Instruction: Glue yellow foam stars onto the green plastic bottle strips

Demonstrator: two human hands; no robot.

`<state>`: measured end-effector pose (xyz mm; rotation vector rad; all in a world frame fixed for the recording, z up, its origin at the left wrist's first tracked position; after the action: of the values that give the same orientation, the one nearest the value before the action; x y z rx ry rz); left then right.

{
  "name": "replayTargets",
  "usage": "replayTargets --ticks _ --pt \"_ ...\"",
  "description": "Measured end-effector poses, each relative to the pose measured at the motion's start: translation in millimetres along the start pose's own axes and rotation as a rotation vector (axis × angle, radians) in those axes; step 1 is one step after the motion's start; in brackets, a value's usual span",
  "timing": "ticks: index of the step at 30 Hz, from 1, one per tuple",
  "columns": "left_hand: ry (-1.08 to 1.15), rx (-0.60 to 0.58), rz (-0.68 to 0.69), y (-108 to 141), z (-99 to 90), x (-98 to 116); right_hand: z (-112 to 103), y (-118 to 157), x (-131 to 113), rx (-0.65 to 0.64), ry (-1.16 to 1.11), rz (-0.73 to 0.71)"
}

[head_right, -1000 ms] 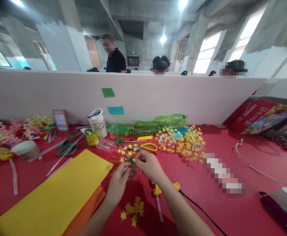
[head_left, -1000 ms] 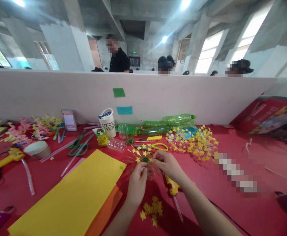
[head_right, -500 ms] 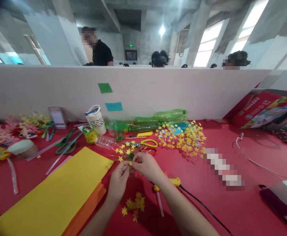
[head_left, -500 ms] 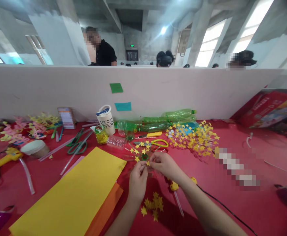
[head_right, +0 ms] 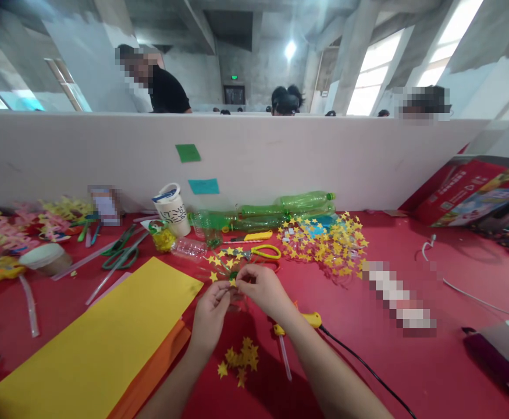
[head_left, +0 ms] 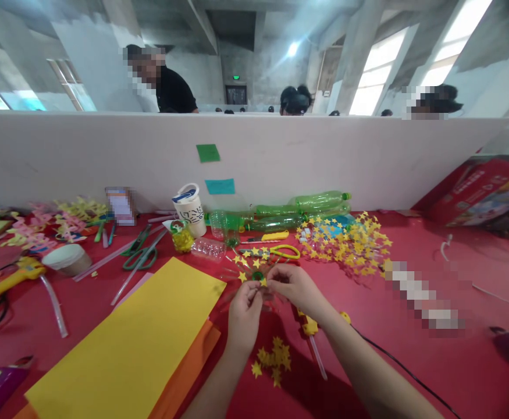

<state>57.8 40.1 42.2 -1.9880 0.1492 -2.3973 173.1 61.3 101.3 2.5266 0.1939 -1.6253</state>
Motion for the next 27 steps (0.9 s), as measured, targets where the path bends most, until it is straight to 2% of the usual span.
replayTargets --ticks 11,27 --pt "-0.065 0.001 0.019 1.7 -0.5 0.0 3.5 -3.9 7.5 0.034 0.08 0.016" --pt "0.005 0.0 0.005 1.4 2.5 1.9 6.0 -5.4 14.9 0.103 0.164 0.011"
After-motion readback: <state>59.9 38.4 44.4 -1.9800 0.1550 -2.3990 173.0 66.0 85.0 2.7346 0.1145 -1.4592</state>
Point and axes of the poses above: each hand's wrist, its own y-axis away from the middle knuckle, its own z-axis out of the palm, x = y × z, the point moved 7 cm from there along -y, towards the middle knuckle, and after that the axes turned 8 degrees about z, right-handed, at the moved point
